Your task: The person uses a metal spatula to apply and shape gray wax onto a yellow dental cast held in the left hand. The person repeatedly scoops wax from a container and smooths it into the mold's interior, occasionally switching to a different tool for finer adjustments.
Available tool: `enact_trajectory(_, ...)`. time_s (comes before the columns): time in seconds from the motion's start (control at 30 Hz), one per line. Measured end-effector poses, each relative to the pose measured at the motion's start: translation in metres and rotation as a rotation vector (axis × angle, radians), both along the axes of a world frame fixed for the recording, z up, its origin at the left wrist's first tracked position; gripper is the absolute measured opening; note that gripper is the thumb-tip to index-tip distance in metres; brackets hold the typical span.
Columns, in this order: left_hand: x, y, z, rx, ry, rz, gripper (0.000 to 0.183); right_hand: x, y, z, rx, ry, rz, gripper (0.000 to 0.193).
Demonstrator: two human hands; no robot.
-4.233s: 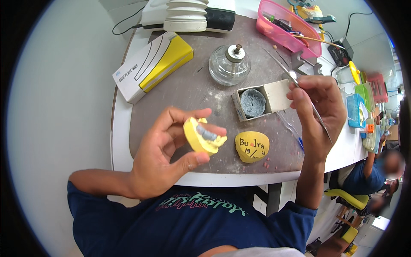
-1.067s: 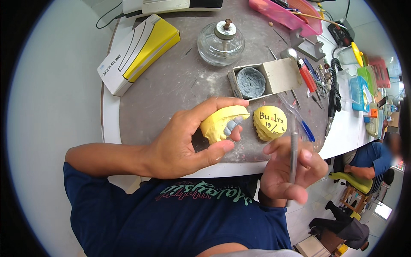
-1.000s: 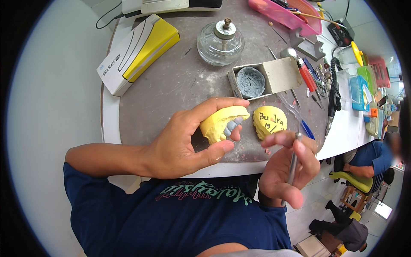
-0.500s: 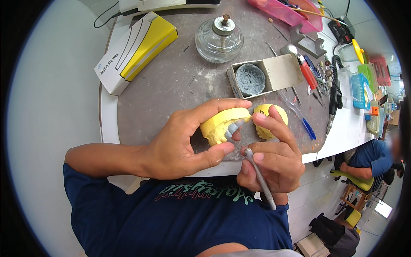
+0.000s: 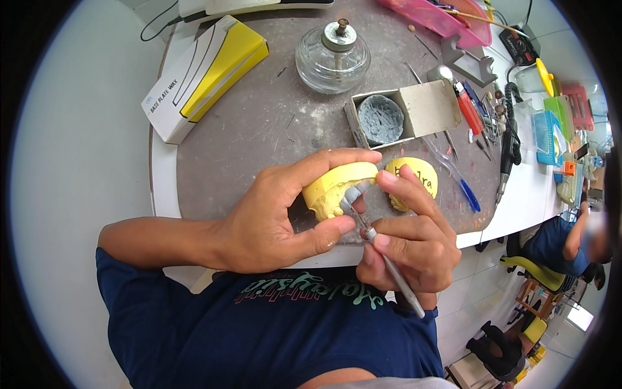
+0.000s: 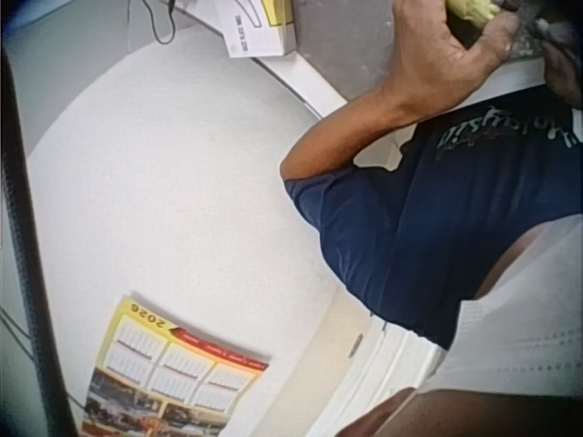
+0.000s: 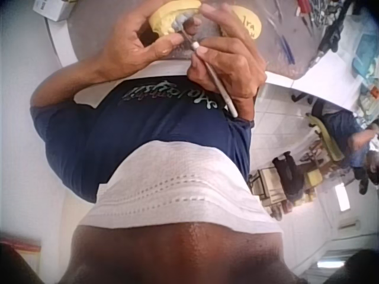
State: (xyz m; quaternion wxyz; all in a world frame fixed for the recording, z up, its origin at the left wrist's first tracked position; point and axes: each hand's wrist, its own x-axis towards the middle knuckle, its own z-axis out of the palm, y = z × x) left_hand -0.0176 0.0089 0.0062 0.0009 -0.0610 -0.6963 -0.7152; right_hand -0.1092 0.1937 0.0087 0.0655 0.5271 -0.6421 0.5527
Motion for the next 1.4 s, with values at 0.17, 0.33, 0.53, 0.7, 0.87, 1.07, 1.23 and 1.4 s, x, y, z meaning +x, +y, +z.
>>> enact_trajectory(0.17,-0.0001,0.0007,0.0001,0.005,-0.007,0.005,0.059,-0.0002,0.0009,0.0002,0.019,-0.002,-0.002,0.019)
enact_trajectory(0.33,0.0000,0.0006,-0.0001,-0.003,-0.006,0.002,0.059,-0.0001,0.0014,0.0005,0.025,-0.005,0.000,0.020)
enact_trajectory(0.53,0.0001,0.0009,-0.0013,-0.003,0.005,0.011,0.060,-0.0002,0.0015,0.0003,0.037,0.001,-0.003,0.020)
enact_trajectory(0.7,0.0003,0.0012,-0.0015,-0.028,0.015,0.028,0.061,-0.0016,0.0001,-0.0006,0.035,0.017,0.001,0.019)
enact_trajectory(0.87,-0.0004,0.0017,0.0009,-0.043,0.007,0.019,0.062,-0.0039,0.0039,0.0004,0.009,-0.092,0.050,0.022)
enact_trajectory(1.07,-0.0006,0.0018,-0.0003,-0.024,0.012,0.022,0.062,-0.0049,0.0045,-0.0008,0.018,-0.082,0.060,0.022)
enact_trajectory(1.23,0.0001,0.0018,0.0015,-0.024,0.007,0.022,0.062,-0.0044,0.0035,-0.0010,0.015,-0.070,0.057,0.021)
enact_trajectory(1.4,0.0001,0.0030,0.0009,-0.005,-0.006,0.026,0.062,-0.0040,0.0031,-0.0007,0.022,-0.066,0.047,0.020)
